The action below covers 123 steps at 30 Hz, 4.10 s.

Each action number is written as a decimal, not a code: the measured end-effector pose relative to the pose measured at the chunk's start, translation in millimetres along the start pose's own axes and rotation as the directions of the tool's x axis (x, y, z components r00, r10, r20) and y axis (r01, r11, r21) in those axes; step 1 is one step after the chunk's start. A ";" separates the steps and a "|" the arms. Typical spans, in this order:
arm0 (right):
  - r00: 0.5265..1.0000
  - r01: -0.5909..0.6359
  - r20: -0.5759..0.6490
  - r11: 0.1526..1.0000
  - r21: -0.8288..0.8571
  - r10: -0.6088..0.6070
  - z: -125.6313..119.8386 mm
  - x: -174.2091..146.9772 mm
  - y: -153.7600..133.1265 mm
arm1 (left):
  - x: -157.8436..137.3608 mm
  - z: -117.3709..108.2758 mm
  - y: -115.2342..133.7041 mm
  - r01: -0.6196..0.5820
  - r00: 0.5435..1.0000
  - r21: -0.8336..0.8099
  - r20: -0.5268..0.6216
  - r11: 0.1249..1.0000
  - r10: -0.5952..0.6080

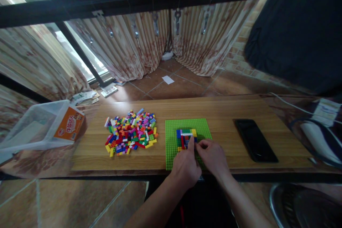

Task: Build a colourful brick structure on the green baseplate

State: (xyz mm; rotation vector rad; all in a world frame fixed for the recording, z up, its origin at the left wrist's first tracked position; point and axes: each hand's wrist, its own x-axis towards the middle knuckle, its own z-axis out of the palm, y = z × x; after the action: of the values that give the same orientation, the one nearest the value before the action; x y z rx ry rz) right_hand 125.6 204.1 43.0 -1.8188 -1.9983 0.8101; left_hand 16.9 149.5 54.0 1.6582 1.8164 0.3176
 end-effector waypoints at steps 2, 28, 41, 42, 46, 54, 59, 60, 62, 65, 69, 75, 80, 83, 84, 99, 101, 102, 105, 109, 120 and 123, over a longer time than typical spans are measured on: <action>1.000 0.010 0.004 1.000 -0.009 -0.010 0.5 1.6 1.3 | 1.1 -2.9 3.2 0.024 0.999 0.037 0.025 0.999 -0.025; 0.891 0.351 -0.302 0.936 -0.018 -0.340 25.9 -28.5 32.0 | -85.8 -9.5 -85.0 0.092 0.949 -0.291 -0.263 0.952 -0.172; 0.859 0.394 -0.329 0.917 -0.063 -0.392 24.8 -27.3 34.7 | -85.7 -8.4 -103.0 0.131 0.938 -0.346 -0.261 0.929 -0.230; 0.855 0.404 -0.330 0.913 -0.058 -0.399 25.4 -27.7 32.4 | -85.2 -8.7 -102.7 0.136 0.935 -0.346 -0.265 0.928 -0.236; 0.849 0.408 -0.339 0.911 -0.068 -0.405 32.5 -26.8 26.4 | -81.3 -11.8 -95.1 0.096 0.945 -0.340 -0.263 0.936 -0.193; 0.823 0.411 -0.386 0.906 -0.102 -0.417 42.5 -22.1 38.6 | -79.8 -15.7 -94.5 0.046 0.938 -0.352 -0.306 0.935 -0.161; 0.806 0.439 -0.405 0.895 -0.079 -0.431 41.1 -20.5 41.5 | -87.7 -23.5 -112.5 0.111 0.895 -0.377 -0.363 0.920 -0.257; 0.803 0.449 -0.403 0.891 -0.074 -0.438 40.0 -20.4 41.4 | -89.5 -26.3 -117.1 0.122 0.883 -0.381 -0.380 0.916 -0.276; 0.798 0.467 -0.393 0.881 -0.074 -0.457 37.0 -20.7 40.5 | -93.3 -32.2 -126.5 0.136 0.856 -0.397 -0.414 0.908 -0.309; 0.783 0.482 -0.394 0.870 -0.106 -0.482 32.6 -23.4 35.6 | -99.0 -40.1 -139.8 0.159 0.814 -0.433 -0.452 0.887 -0.366; 0.735 0.516 -0.428 0.843 -0.150 -0.526 32.7 -30.8 14.4 | -105.4 -46.8 -155.7 0.185 0.744 -0.458 -0.513 0.869 -0.429; 0.712 0.682 -0.193 0.730 -0.036 -0.675 59.6 -40.9 -51.1 | -112.5 -58.7 -174.9 0.252 0.644 -0.455 -0.580 0.854 -0.498; 0.669 0.740 -0.057 0.671 -0.041 -0.741 96.7 -34.3 -101.2 | -114.9 -73.9 -182.1 0.384 0.576 -0.384 -0.611 0.840 -0.543; 0.664 0.745 0.001 0.661 -0.089 -0.748 112.7 -26.6 -117.8 | -113.6 -77.6 -185.7 0.436 0.557 -0.346 -0.622 0.831 -0.551; 0.669 0.740 0.021 0.663 -0.112 -0.743 116.1 -24.5 -121.0 | -112.7 -77.8 -186.9 0.444 0.557 -0.340 -0.620 0.829 -0.553; 0.684 0.706 0.040 0.647 -0.286 -0.728 120.4 -14.3 -117.3 | -98.4 -70.9 -185.5 0.315 0.620 -0.341 -0.632 0.886 -0.464; 0.680 0.709 0.053 0.638 -0.299 -0.731 120.3 -15.7 -116.7 | -99.3 -68.3 -185.1 0.292 0.625 -0.355 -0.632 0.888 -0.458; 0.680 0.710 0.057 0.638 -0.299 -0.731 120.0 -16.6 -116.8 | -99.7 -67.3 -185.0 0.284 0.624 -0.359 -0.635 0.889 -0.455; 0.675 0.720 0.069 0.634 -0.281 -0.735 118.7 -19.1 -119.4 | -100.3 -65.0 -185.6 0.257 0.621 -0.369 -0.646 0.893 -0.445; 0.672 0.727 0.095 0.630 -0.275 -0.734 117.6 -18.4 -128.0 | -100.6 -62.7 -187.6 0.234 0.620 -0.379 -0.651 0.895 -0.438; 0.774 0.610 -0.021 0.736 0.294 -0.633 112.9 -15.5 -131.8 | -98.1 -60.5 -175.4 0.017 0.593 -0.598 -0.639 0.801 -0.490; 0.926 0.186 0.090 0.651 0.736 -0.366 103.1 -19.9 -134.1 | -90.9 -66.2 -156.1 -0.086 0.654 -0.700 -0.577 0.709 -0.490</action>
State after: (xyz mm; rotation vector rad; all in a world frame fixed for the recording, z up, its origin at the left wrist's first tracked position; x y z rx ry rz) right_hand -39.2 160.8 44.9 -0.9605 -1.6448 1.4905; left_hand -148.4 52.1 41.0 0.7612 2.0265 1.5454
